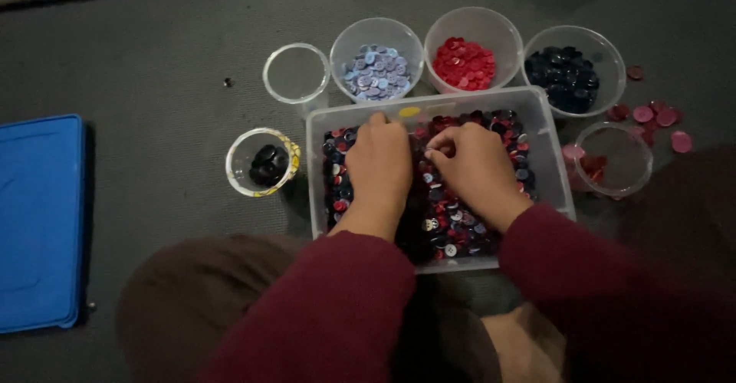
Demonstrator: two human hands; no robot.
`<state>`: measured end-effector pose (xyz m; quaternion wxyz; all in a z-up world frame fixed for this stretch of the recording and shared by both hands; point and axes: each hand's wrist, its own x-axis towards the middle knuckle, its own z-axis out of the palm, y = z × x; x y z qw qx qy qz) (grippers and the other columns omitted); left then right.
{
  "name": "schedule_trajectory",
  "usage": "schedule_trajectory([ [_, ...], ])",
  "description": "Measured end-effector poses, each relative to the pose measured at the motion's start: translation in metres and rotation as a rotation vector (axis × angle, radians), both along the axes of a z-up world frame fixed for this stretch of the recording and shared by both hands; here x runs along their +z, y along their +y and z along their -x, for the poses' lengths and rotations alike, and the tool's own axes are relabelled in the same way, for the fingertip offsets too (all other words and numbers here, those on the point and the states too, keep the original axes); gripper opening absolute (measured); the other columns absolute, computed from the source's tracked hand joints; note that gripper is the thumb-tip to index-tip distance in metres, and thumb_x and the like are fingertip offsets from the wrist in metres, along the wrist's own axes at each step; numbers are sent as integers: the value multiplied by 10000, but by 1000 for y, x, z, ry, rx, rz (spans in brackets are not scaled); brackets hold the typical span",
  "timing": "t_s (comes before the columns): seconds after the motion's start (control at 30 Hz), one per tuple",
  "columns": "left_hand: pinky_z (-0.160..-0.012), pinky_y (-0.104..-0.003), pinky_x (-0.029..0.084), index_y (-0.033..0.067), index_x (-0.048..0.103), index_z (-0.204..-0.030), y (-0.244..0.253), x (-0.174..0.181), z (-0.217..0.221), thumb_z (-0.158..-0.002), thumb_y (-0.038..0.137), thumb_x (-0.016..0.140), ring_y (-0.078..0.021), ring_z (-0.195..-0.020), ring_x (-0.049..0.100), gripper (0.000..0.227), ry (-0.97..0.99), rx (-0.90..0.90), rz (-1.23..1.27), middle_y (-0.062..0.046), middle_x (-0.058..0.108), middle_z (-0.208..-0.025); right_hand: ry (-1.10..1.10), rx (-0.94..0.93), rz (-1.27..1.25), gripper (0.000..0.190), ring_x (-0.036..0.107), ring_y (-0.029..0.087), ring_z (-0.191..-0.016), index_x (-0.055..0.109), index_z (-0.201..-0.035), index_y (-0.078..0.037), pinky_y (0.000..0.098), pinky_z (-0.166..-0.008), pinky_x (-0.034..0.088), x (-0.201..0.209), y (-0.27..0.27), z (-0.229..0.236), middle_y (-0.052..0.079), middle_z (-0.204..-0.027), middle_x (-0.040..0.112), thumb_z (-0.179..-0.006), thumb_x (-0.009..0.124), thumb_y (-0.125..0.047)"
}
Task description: Sorting various colored buttons from a large mixed bin into smaller individual containers by color.
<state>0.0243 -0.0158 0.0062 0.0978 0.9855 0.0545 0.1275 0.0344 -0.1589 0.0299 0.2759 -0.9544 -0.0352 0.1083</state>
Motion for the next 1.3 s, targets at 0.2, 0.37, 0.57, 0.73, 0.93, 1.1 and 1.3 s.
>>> schedule_trajectory([
  [0.2,-621,-405,638,92,712,-865,-2,-13,-1,-802,176,763,-278,-845,692,116,-11,15,-21,-70,620,-898,-52,-55,-8,108,733,316,-889,815,-967,-172,401,-745,605,-7,-12,14,61,-821,730,-869,781,-203],
  [0.37,-691,-491,615,27,683,-949,-2,7,3,-854,123,749,-362,-929,669,150,138,78,185,-134,619,-943,-64,-99,-39,134,728,349,-899,818,-965,-169,431,-772,587,-5,-16,15,92,-813,747,-889,748,-255],
  [0.57,-834,-517,578,84,625,-1015,3,34,35,-917,218,698,-399,-1061,632,182,182,96,326,-156,658,-996,-163,-50,-86,213,721,418,-867,821,-955,-137,466,-744,553,12,8,-20,154,-793,757,-917,699,-306],
  [0.73,-904,-507,566,159,639,-1077,4,45,49,-968,259,649,-359,-1084,648,148,305,227,502,-111,712,-998,-264,-5,-356,241,752,253,-813,819,-979,-198,370,-687,554,38,34,-57,63,-713,737,-938,657,-371],
  [0.93,-766,-528,604,175,717,-1001,3,52,15,-933,314,693,-371,-990,715,156,166,368,691,-100,750,-934,-399,-7,-347,339,695,421,-1015,766,-1170,-48,506,-799,536,26,23,-15,185,-1012,762,-1016,675,-336],
  [1.1,-905,-492,553,196,658,-1214,6,53,-26,-916,301,699,-326,-1061,733,318,-186,344,899,-45,770,-1178,-197,-203,-139,297,710,287,-1036,748,-1217,-248,442,-902,550,-13,-13,40,64,-1082,725,-955,693,-377],
  [1.3,-887,-546,536,76,703,-1094,4,62,38,-905,221,728,-454,-1041,670,240,-150,267,695,-208,741,-1052,-339,-74,12,515,508,551,-1310,629,-1337,89,570,-1099,356,-49,-43,41,378,-1367,546,-892,726,-151],
])
